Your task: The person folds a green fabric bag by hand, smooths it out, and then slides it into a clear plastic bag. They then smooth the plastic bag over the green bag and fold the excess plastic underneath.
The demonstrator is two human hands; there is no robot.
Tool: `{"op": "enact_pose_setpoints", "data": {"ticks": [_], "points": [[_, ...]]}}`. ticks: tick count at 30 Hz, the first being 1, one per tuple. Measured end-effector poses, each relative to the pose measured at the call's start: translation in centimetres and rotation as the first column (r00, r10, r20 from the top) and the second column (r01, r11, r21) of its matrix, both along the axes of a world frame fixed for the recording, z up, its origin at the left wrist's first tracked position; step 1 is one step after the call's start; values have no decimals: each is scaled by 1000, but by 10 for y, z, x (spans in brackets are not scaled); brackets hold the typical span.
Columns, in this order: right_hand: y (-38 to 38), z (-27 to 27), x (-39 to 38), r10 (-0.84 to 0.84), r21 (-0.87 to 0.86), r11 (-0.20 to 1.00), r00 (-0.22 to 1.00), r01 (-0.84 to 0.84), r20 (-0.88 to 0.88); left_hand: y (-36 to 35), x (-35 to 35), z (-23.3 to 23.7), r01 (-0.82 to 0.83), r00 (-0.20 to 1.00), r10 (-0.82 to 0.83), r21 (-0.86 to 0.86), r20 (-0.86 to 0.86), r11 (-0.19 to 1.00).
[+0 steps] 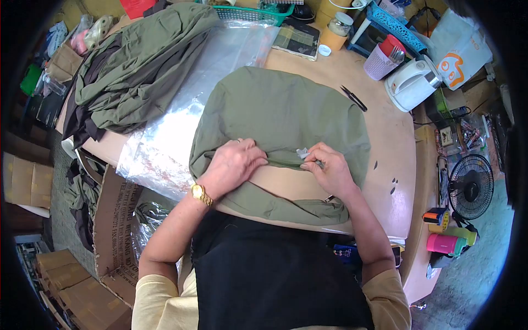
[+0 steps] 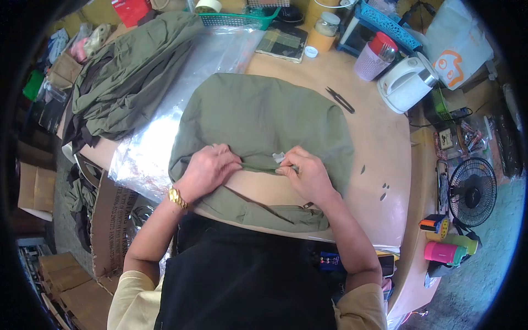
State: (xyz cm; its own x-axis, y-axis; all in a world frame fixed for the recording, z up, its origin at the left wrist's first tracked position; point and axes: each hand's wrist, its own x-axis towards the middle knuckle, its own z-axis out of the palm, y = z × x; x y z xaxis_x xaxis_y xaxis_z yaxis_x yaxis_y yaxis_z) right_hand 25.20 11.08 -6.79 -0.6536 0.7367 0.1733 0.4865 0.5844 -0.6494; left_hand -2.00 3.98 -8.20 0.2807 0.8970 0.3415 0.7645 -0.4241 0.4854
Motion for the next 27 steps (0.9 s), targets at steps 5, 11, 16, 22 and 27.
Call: {"op": "enact_pose_setpoints", "data": {"ticks": [5,11,16,22,27], "points": [[11,7,6,-27,-157,987,998,19,-50,23,2,6,-63,993,77,-153,91,986],[3,34,-15,-255,-458,882,930,112,-264,35,3,18,-75,997,67,-339,-37,938],[3,-6,-50,273,319,909,962,-268,30,37,0,14,-80,997,76,-358,-24,930],[8,6,-41,291,424,831,931,-360,222,37,2,17,-83,997,72,-380,-42,921],[10,-4,-63,345,463,793,918,-397,197,38,0,13,-69,998,68,-377,-15,924]]}}
